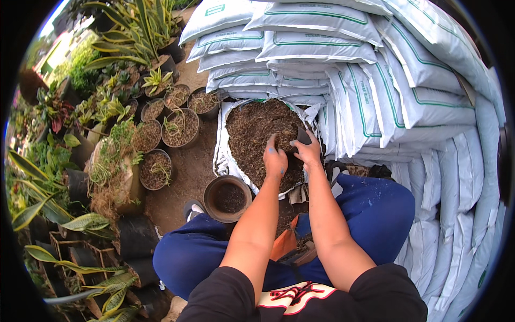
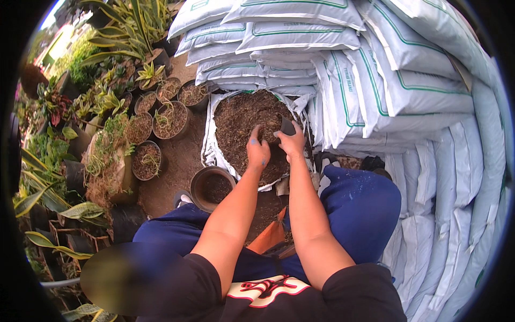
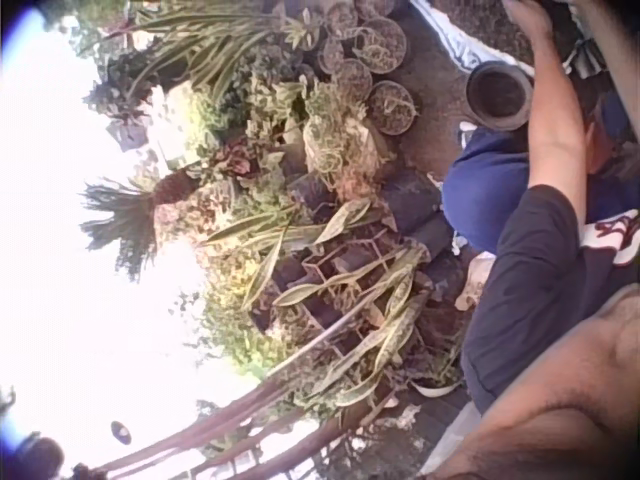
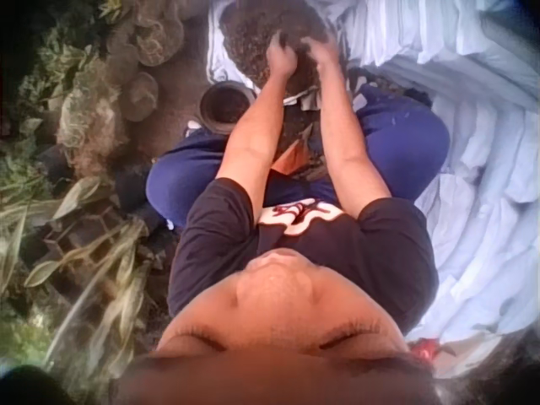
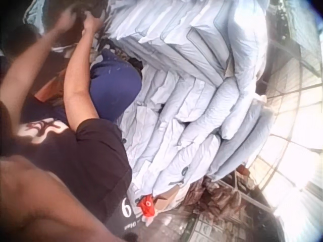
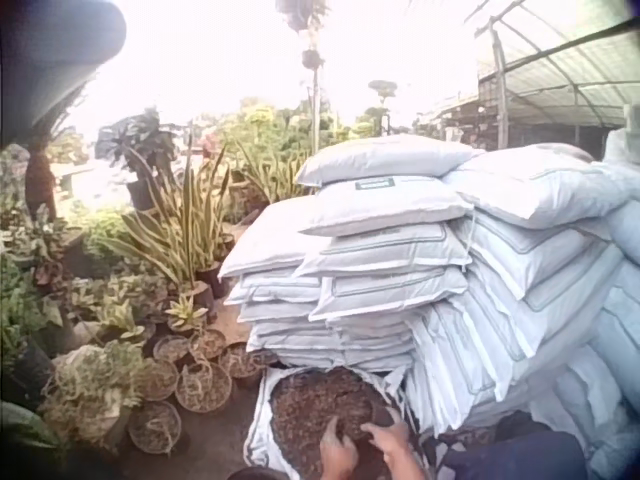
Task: The person pots a plant by scooping soil from a large bag into a small pot, placing a small seedling into the pot, and then filling the rest of the pot with soil.
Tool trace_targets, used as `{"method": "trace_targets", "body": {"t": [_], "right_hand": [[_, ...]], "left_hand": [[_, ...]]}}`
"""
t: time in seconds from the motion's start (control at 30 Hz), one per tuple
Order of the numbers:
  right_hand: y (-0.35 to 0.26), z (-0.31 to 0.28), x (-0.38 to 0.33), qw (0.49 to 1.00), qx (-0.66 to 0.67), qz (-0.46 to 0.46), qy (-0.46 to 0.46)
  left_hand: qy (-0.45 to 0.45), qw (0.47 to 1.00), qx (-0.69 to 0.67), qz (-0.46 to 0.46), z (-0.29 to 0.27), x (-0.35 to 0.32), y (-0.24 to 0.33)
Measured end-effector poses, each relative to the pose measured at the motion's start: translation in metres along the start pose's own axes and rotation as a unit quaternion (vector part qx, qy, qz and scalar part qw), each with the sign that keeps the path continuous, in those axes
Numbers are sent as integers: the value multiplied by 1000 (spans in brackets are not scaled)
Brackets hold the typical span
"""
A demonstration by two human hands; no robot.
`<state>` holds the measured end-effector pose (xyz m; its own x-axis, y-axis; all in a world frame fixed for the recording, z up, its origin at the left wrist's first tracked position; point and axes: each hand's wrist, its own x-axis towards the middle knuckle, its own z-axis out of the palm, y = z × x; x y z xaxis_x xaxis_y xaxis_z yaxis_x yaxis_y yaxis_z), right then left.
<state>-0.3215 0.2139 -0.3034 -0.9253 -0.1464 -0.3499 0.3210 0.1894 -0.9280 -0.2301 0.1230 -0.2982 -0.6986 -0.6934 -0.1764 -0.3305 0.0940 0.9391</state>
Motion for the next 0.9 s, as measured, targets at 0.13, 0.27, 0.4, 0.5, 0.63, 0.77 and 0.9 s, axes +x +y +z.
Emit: {"method": "trace_targets", "body": {"t": [0.13,0.27,0.4,0.5,0.63,0.77,0.9], "right_hand": [[-30,6,-24,978,-126,-168,0],[-58,-8,-47,921,-207,-329,9],[-91,-9,-68,885,-226,-407,-9],[-112,-10,-76,860,-235,-452,-24],[-130,-14,-75,850,-236,-470,-18],[-140,-23,-66,877,-160,-452,-39],[-143,-24,-52,885,-102,-445,-90]], "left_hand": [[218,976,-12,21,-11,-2,-24],[225,974,-1,-27,-16,-13,-34],[196,980,22,-23,-33,-16,-43],[196,980,37,14,-46,-15,-54],[178,984,18,20,-59,-21,-66],[209,977,-7,31,-60,-25,-56],[193,977,-94,3,-56,-12,-27]]}}
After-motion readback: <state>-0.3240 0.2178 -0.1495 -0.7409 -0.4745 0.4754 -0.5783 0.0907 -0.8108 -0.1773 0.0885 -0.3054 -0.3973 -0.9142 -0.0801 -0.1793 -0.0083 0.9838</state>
